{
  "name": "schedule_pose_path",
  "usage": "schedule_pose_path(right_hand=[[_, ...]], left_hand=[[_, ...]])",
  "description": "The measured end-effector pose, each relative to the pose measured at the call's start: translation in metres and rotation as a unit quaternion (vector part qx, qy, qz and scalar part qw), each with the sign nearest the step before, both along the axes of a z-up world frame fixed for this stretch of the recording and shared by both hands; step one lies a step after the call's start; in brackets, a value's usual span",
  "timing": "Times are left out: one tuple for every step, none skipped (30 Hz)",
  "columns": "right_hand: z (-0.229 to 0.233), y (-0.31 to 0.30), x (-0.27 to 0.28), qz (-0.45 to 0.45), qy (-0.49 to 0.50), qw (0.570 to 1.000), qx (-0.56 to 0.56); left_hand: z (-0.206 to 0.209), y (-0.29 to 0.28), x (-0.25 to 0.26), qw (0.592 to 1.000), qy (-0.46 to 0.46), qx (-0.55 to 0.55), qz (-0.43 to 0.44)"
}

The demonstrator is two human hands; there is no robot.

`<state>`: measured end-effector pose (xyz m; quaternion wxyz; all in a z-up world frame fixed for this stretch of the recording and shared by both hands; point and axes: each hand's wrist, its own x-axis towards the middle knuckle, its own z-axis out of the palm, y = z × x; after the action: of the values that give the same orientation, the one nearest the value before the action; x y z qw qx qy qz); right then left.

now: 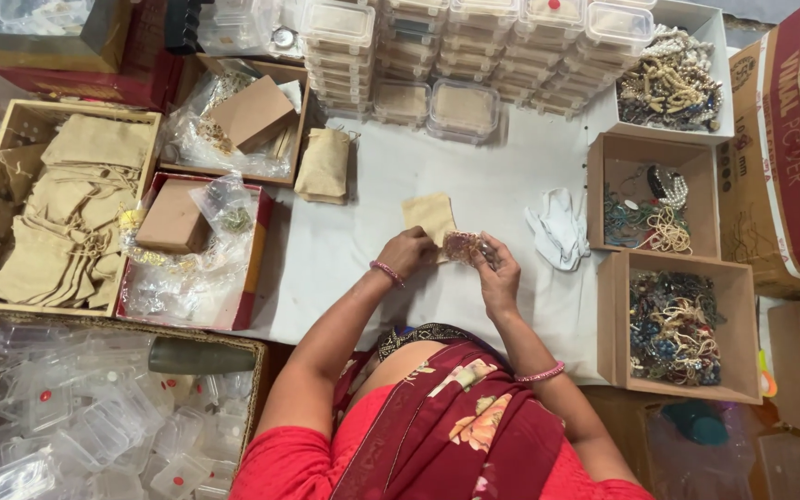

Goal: The person cleans a beaded necklace with a white cloth, places it into a small plastic bag, and then puts the bag into a cloth pouch. The person then cleans a pearl necklace with a white cloth and places it into a small plastic bag.

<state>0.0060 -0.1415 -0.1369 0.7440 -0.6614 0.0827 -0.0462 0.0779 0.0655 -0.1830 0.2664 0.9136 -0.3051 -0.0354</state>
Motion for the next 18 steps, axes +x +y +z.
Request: schedule_pose_path(right_hand=[[0.001,0.001,0.001,-0.013,-0.015,0.999,-0.028],[0.002,0.002,-0.001,-0.03,-0.028,0.998,-0.054],[0.0,0.004,0.0,-0.037,-0.028,0.998,-0.053],[-0.002,0.006,-0.001,-0.042,-0.042,0.995,-0.085],[-0.005,0.006,-0.001,-0.047,-0.054,0.991,-0.117],[-0.004,0.006,-0.002,-0.06,-0.053,0.99,-0.116],[-0.003,0.007,-0.002,-0.053,-0.063,0.985,-0.151],[-0.002,0.008,-0.002,-0.043,-0.072,0.979,-0.185],[0.009,0.009,-0.006,-0.052,-0.07,0.979,-0.185],[0.02,0.011,-0.008,-0.036,-0.085,0.968,-0.233],[0.031,0.014,-0.01,-0.021,-0.1,0.954,-0.281],[0.033,0.014,-0.011,-0.023,-0.1,0.954,-0.281],[0.035,0.016,-0.012,-0.01,-0.112,0.941,-0.318],[0.038,0.017,-0.012,0.004,-0.125,0.926,-0.355],[0.039,0.017,-0.012,0.002,-0.126,0.926,-0.355],[0.039,0.017,-0.012,0.007,-0.13,0.913,-0.386],[0.04,0.017,-0.012,0.011,-0.135,0.899,-0.416],[0.042,0.015,-0.012,0.011,-0.136,0.899,-0.416]], left_hand=[[0.003,-0.004,0.0,0.998,0.035,-0.022,0.049],[0.007,-0.007,-0.001,0.992,0.07,-0.043,0.094],[0.021,-0.008,-0.005,0.993,0.07,-0.041,0.087],[0.034,-0.011,-0.008,0.986,0.097,-0.042,0.127],[0.048,-0.014,-0.01,0.977,0.123,-0.042,0.167],[0.046,-0.017,-0.01,0.98,0.122,-0.039,0.154],[0.044,-0.019,-0.01,0.974,0.108,-0.073,0.185],[0.042,-0.02,-0.011,0.965,0.094,-0.108,0.219],[0.048,-0.024,-0.011,0.967,0.095,-0.106,0.21],[0.054,-0.026,-0.011,0.962,0.081,-0.126,0.23],[0.06,-0.028,-0.011,0.955,0.068,-0.146,0.249],[0.063,-0.031,-0.011,0.956,0.068,-0.146,0.246],[0.066,-0.033,-0.012,0.955,0.056,-0.145,0.251],[0.069,-0.035,-0.011,0.955,0.043,-0.145,0.257],[0.071,-0.037,-0.012,0.955,0.041,-0.145,0.256],[0.074,-0.039,-0.013,0.956,0.03,-0.142,0.256],[0.076,-0.041,-0.015,0.956,0.018,-0.14,0.257],[0.074,-0.042,-0.015,0.956,0.016,-0.14,0.257]])
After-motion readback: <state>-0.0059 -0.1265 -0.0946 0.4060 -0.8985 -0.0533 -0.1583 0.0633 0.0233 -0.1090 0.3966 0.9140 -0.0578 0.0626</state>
